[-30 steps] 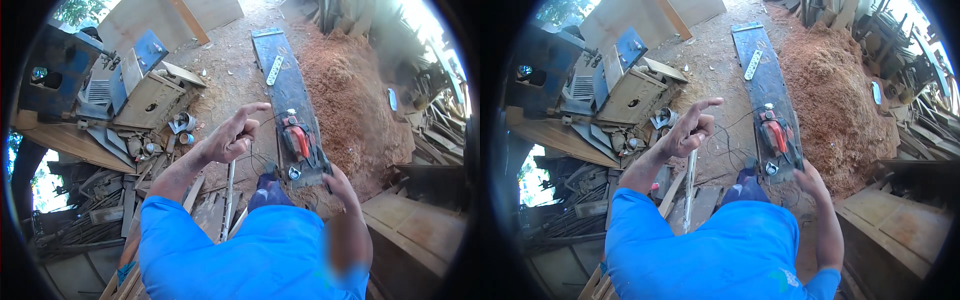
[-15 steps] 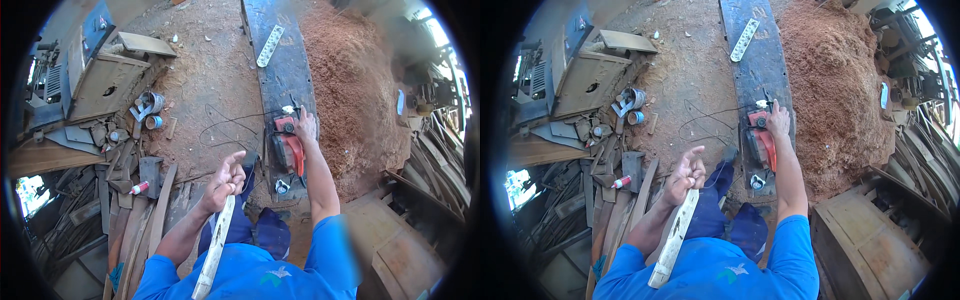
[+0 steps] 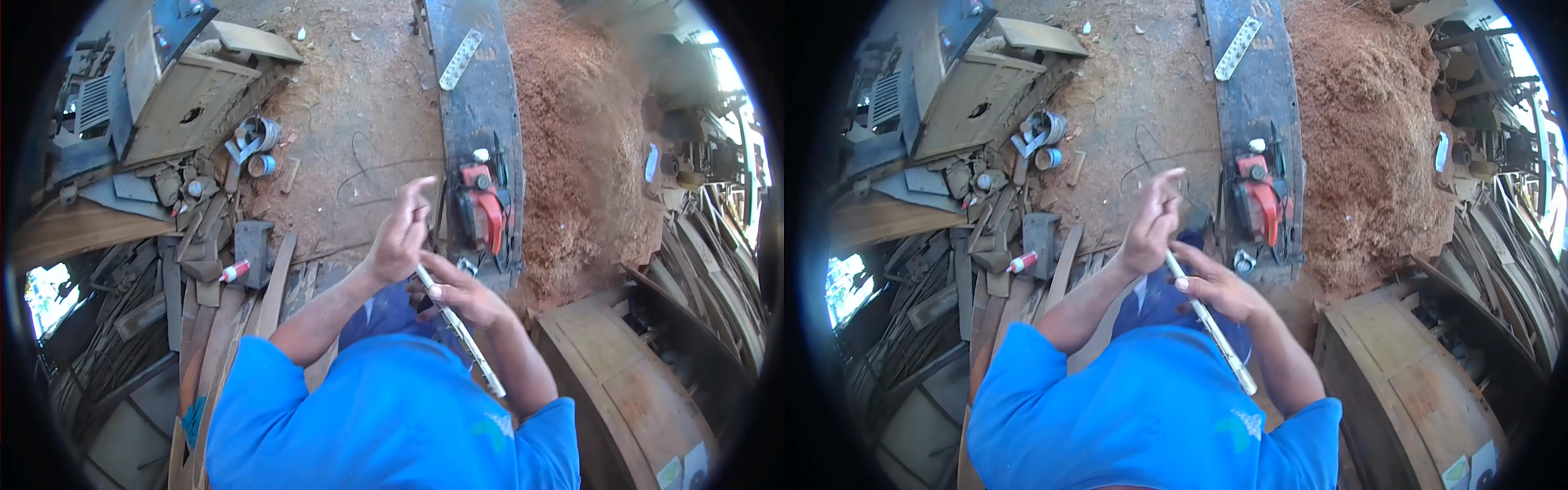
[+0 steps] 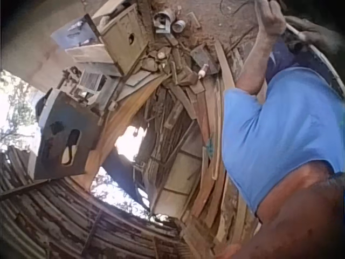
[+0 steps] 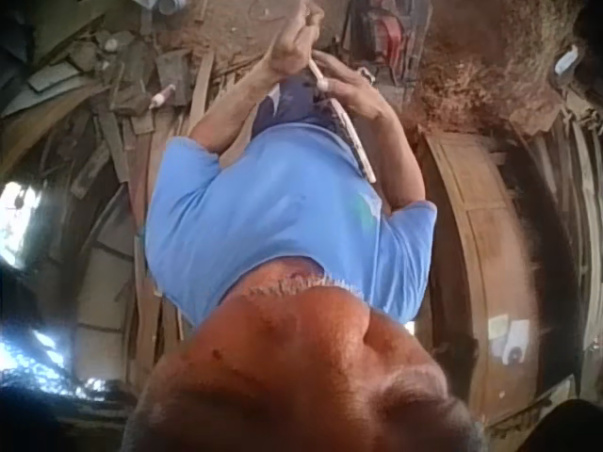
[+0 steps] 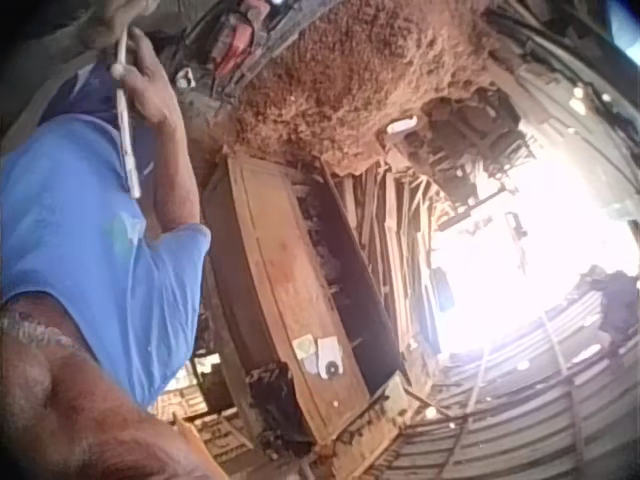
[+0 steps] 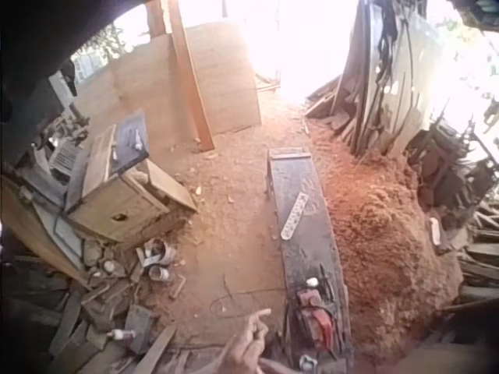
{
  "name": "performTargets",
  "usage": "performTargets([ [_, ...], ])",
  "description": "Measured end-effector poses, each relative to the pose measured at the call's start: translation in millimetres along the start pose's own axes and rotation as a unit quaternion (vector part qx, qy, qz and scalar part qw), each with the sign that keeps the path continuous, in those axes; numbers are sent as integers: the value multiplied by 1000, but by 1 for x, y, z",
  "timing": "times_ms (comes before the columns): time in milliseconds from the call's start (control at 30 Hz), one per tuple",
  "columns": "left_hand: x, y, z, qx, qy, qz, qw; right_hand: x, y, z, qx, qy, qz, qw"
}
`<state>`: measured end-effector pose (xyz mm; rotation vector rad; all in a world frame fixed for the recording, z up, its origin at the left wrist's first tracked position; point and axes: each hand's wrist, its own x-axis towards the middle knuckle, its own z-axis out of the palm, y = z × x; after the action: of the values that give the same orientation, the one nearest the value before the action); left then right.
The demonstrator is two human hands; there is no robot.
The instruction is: The person uses a screwdriver to tighten components on a small plastic electronic housing and later uses pliers to work with thin wires at a woodworking bench.
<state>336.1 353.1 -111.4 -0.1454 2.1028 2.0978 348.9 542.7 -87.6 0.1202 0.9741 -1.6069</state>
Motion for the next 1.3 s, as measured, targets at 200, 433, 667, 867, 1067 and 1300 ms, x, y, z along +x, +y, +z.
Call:
performTargets([
  [200, -57, 85, -4, -273, -209, -98, 934, -87, 4, 36, 26, -94, 2, 995],
  [433, -143, 122, 1, -77, -381, -13, 921, -175, 29, 70, -83, -158, 6, 984],
  [667, -248, 123, 38, -37, -302, -90, 948, -239, 58, 76, -138, -199, -18, 970],
  [867, -304, 117, 68, -75, -169, -119, 976, -246, 79, 81, -239, -222, 25, 945],
  [1067, -311, 110, 58, -75, -135, -142, 978, -220, 93, 93, -375, -197, -53, 904],
  [1300, -277, 119, -1, 236, -27, 78, 968, -156, 88, 148, -307, 99, -107, 940],
])
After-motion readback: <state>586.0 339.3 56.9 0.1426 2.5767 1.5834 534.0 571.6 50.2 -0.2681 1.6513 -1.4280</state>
